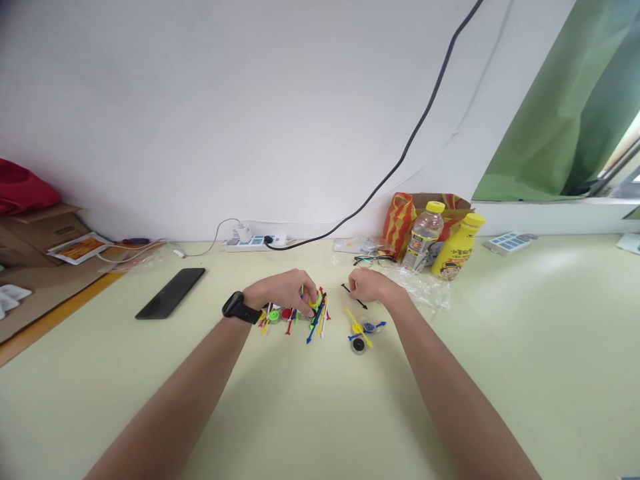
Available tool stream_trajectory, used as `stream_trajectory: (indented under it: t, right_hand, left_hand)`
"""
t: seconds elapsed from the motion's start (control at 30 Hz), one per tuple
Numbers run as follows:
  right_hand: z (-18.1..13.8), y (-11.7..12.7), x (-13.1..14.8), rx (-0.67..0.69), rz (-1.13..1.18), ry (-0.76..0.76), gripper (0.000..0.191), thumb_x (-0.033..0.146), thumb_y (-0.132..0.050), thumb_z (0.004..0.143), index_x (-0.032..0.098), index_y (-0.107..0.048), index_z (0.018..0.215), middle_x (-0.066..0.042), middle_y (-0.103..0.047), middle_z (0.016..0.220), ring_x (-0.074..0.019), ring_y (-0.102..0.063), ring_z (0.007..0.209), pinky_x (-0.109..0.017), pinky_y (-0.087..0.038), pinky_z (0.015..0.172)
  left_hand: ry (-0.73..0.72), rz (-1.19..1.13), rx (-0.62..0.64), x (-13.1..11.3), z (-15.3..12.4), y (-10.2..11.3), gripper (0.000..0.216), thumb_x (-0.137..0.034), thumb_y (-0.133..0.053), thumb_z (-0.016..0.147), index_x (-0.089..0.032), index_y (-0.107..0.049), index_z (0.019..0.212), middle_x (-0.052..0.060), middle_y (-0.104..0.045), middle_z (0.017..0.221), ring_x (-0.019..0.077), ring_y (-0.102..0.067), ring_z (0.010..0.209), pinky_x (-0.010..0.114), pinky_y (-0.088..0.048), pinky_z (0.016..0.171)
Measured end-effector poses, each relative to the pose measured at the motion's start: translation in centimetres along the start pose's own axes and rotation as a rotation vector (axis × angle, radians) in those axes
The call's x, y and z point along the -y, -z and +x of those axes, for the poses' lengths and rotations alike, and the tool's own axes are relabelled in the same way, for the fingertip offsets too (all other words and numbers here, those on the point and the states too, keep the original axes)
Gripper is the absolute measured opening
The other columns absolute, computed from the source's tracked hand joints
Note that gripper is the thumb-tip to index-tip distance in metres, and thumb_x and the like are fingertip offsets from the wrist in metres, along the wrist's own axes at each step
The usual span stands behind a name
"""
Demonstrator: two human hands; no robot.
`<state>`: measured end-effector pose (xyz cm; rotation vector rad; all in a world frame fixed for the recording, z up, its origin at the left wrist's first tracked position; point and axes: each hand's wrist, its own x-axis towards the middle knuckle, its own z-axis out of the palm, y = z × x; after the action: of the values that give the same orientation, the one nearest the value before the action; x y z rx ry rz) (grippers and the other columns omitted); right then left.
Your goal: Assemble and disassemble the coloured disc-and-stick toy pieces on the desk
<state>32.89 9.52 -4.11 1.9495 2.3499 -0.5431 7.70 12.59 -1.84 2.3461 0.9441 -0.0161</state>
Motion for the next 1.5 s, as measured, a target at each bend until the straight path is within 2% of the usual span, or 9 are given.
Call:
stream_trajectory:
  t: [0.27,0.37,0.5,0.7,0.93,1.1,1.2,1.3,1.5]
  right_hand:
    - [0.1,-0.2,0.0,0.02,0.0,0.007,0.011,0.015,-0.066,0.076,0.017,-0.074,0.084,-0.008,-0.076,0.091,-0.0164,-0.064,0.074,-0.023,-0.036,0.056]
    - [0.0,0.0,-0.1,0.018,0.008,0.005,0.011,0.014,-0.067,0.074,0.017,-0.074,0.083,-0.008,-0.076,0.092,-0.017,-0.064,0.074,-0.023,-0.036,0.056]
    - [-0.5,0.2,0.0,0.03,0.031,0.015,0.013,0.008,-0.066,0.069,0.017,-0.072,0.076,-0.007,-0.076,0.085,-0.0176,-0.064,0.07,-0.023,-0.037,0.054]
    - [-1.1,1.0,0.7,0.0,0.118,0.101,0.012,0.007,-0.061,0.071,0.017,-0.068,0.074,-0.005,-0.074,0.08,-0.0164,-0.064,0.068,-0.022,-0.038,0.052]
    - [-2.5,3.2,0.9,-0.132,0.363,0.208,0.006,0.018,-0.058,0.083,0.02,-0.055,0.078,-0.001,-0.068,0.074,-0.0147,-0.062,0.064,-0.022,-0.044,0.055]
    - [-4.6,5.0,1.1,-0.315,0.634,0.299,0.012,0.027,-0.063,0.087,0.02,-0.055,0.081,-0.003,-0.068,0.083,-0.018,-0.065,0.079,-0.027,-0.052,0.068]
    - [-6.2,5.3,1.3,-0.403,0.727,0.328,0.019,0.035,-0.068,0.088,0.02,-0.063,0.097,-0.006,-0.069,0.096,-0.0206,-0.066,0.088,-0.032,-0.054,0.076]
    - [-7.5,3.9,1.4,-0.434,0.832,0.304,0.032,0.046,-0.068,0.091,0.021,-0.065,0.111,-0.008,-0.069,0.103,-0.0207,-0.065,0.088,-0.034,-0.055,0.077]
    - [-8.8,-2.2,3.2,-0.437,1.081,0.228,0.04,0.059,-0.053,0.098,0.021,-0.064,0.104,0.003,-0.047,0.072,-0.0136,-0.046,0.061,-0.028,-0.042,0.057]
  left_hand:
    - [-0.308,-0.033,0.036,-5.8,1.1,-3.5,0.029,-0.042,-0.087,0.068,-0.021,-0.08,0.087,0.0,-0.072,0.077,0.0147,-0.062,0.062,0.026,-0.042,0.056]
    - [-0.321,0.047,0.056,-7.5,1.4,-5.9,0.026,-0.043,-0.086,0.068,-0.021,-0.075,0.077,0.002,-0.073,0.076,0.019,-0.065,0.068,0.028,-0.04,0.057]
    - [-0.276,0.167,-0.026,-8.3,1.5,-7.8,0.019,-0.036,-0.08,0.071,-0.021,-0.068,0.07,0.004,-0.07,0.074,0.022,-0.064,0.068,0.03,-0.038,0.057]
    - [-0.239,0.181,-0.05,-8.2,1.4,-7.7,0.021,-0.036,-0.077,0.072,-0.021,-0.069,0.085,0.006,-0.07,0.084,0.0244,-0.065,0.075,0.032,-0.039,0.057]
    - [-0.241,0.122,0.002,-8.1,1.4,-7.4,0.015,-0.032,-0.075,0.073,-0.022,-0.067,0.081,0.004,-0.071,0.086,0.0223,-0.065,0.077,0.03,-0.039,0.057]
    - [-0.235,-0.106,-0.047,-8.0,0.2,-4.6,0.019,-0.03,-0.078,0.073,-0.02,-0.063,0.08,0.003,-0.069,0.082,0.0178,-0.065,0.071,0.027,-0.041,0.055]
    - [-0.242,-0.348,-0.183,-7.0,-1.3,-3.9,0.023,-0.033,-0.079,0.076,-0.019,-0.064,0.088,0.0,-0.067,0.079,0.0144,-0.064,0.068,0.024,-0.045,0.057]
    - [-0.18,-0.605,-0.234,-5.4,-3.6,-4.9,0.03,-0.04,-0.079,0.081,-0.017,-0.068,0.097,0.003,-0.069,0.086,0.0141,-0.066,0.07,0.024,-0.05,0.06]
    - [0.006,-0.855,-0.367,-3.1,-8.5,-9.0,0.039,-0.042,-0.086,0.077,-0.018,-0.072,0.105,0.007,-0.075,0.098,0.0197,-0.073,0.085,0.03,-0.06,0.076]
